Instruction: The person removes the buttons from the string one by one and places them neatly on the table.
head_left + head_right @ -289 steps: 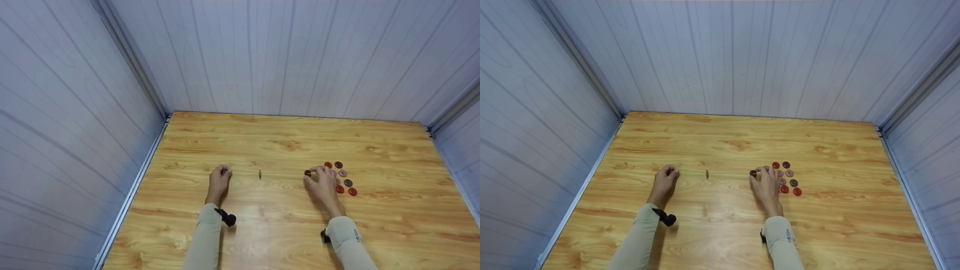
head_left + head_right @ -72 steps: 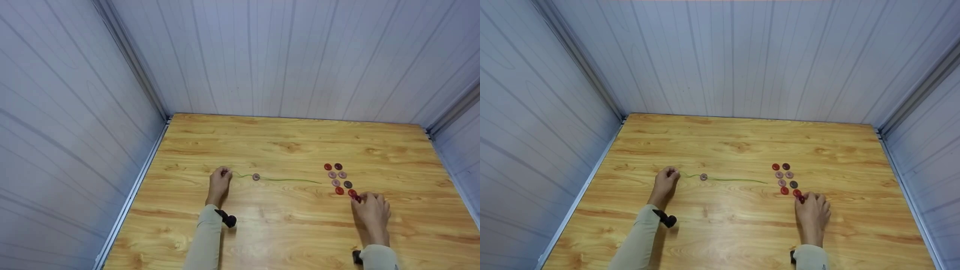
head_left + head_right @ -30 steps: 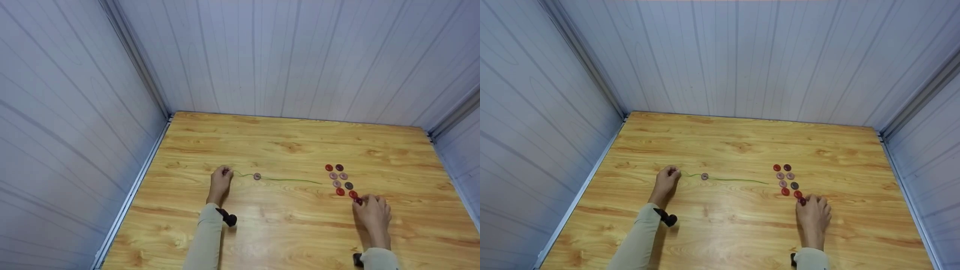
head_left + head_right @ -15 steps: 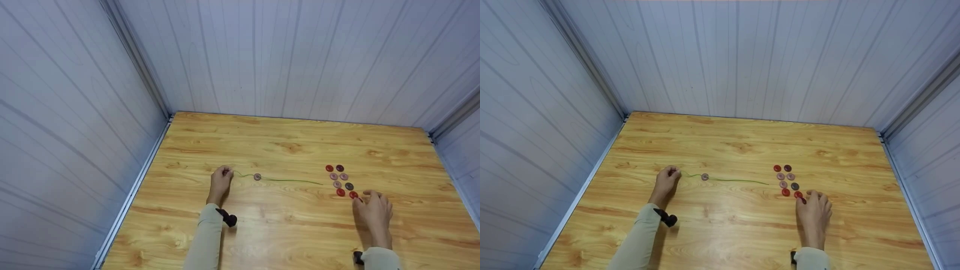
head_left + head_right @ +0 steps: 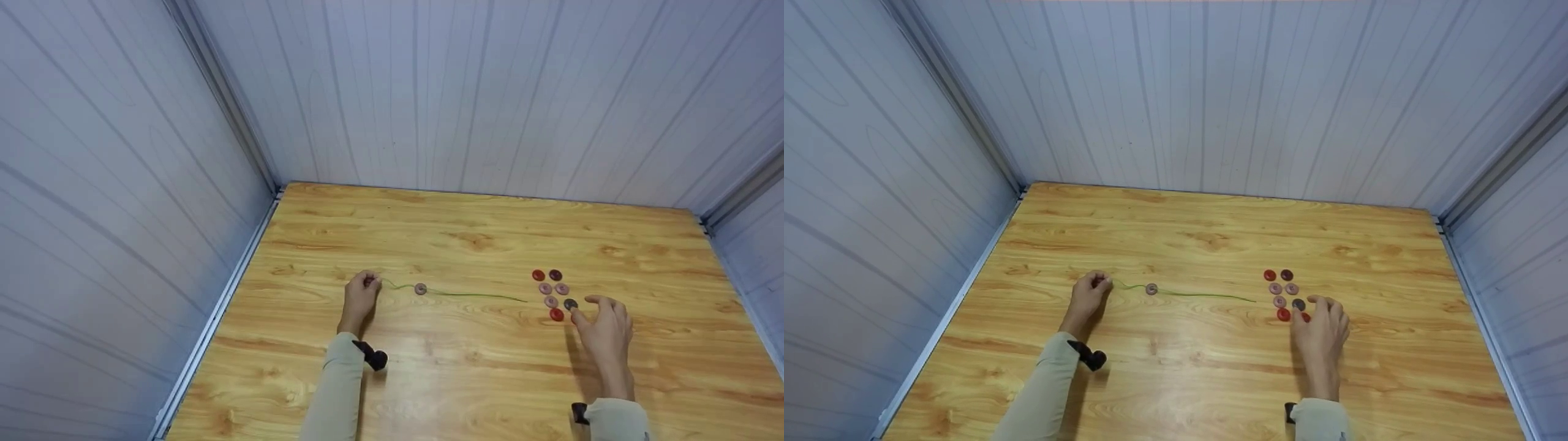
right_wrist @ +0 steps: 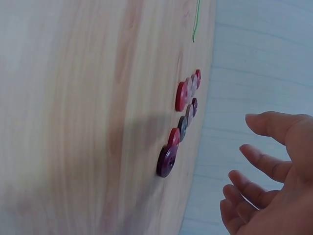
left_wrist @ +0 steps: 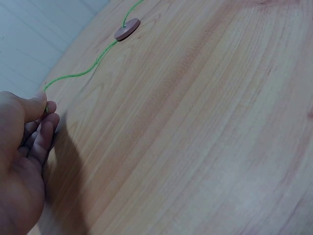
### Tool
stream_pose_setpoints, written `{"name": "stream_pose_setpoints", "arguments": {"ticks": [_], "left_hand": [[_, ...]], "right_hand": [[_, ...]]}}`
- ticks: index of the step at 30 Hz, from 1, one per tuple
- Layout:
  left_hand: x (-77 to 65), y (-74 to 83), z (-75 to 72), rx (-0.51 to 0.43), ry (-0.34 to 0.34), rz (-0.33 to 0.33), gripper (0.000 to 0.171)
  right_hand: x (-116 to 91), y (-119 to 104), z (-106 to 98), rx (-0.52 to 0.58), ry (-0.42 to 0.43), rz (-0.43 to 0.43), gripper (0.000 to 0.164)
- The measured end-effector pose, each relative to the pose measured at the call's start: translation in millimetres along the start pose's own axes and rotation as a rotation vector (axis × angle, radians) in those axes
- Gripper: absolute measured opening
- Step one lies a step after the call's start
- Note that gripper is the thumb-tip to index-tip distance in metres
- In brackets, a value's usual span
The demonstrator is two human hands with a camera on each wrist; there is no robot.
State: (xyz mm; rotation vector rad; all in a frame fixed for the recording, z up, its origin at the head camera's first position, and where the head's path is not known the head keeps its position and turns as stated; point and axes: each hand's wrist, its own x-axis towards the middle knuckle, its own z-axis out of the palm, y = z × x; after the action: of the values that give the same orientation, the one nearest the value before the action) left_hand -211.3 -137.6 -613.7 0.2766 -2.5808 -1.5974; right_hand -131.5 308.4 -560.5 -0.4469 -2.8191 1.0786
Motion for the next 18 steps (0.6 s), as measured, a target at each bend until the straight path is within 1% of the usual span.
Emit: {"name": "stream_pose_setpoints", "arguments": {"ticks": [6, 8, 11, 15, 18], "left_hand": [[0.4, -0.8, -0.7, 0.008, -0.006, -0.004, 0.012], [0.2, -0.6, -1.1, 0.009, -0.007, -0.001, 0.013], [-0.2, -0.2, -1.5, -0.007, -0.021, -0.013, 0.014], [-0.2, -0.4, -1.4, -0.027, -0.033, -0.031, 0.014], [0.3, -0.7, -1.0, -0.025, -0.025, -0.025, 0.014]], "right_hand": [[2, -12, 7, 0.048, 0.014, -0.051, 0.047], [2, -16, 10, 0.062, 0.007, -0.065, 0.048], [4, -23, 14, 0.085, 0.005, -0.097, 0.049], [7, -33, 19, 0.106, 0.012, -0.141, 0.044], [8, -40, 24, 0.106, 0.001, -0.155, 0.042]]}}
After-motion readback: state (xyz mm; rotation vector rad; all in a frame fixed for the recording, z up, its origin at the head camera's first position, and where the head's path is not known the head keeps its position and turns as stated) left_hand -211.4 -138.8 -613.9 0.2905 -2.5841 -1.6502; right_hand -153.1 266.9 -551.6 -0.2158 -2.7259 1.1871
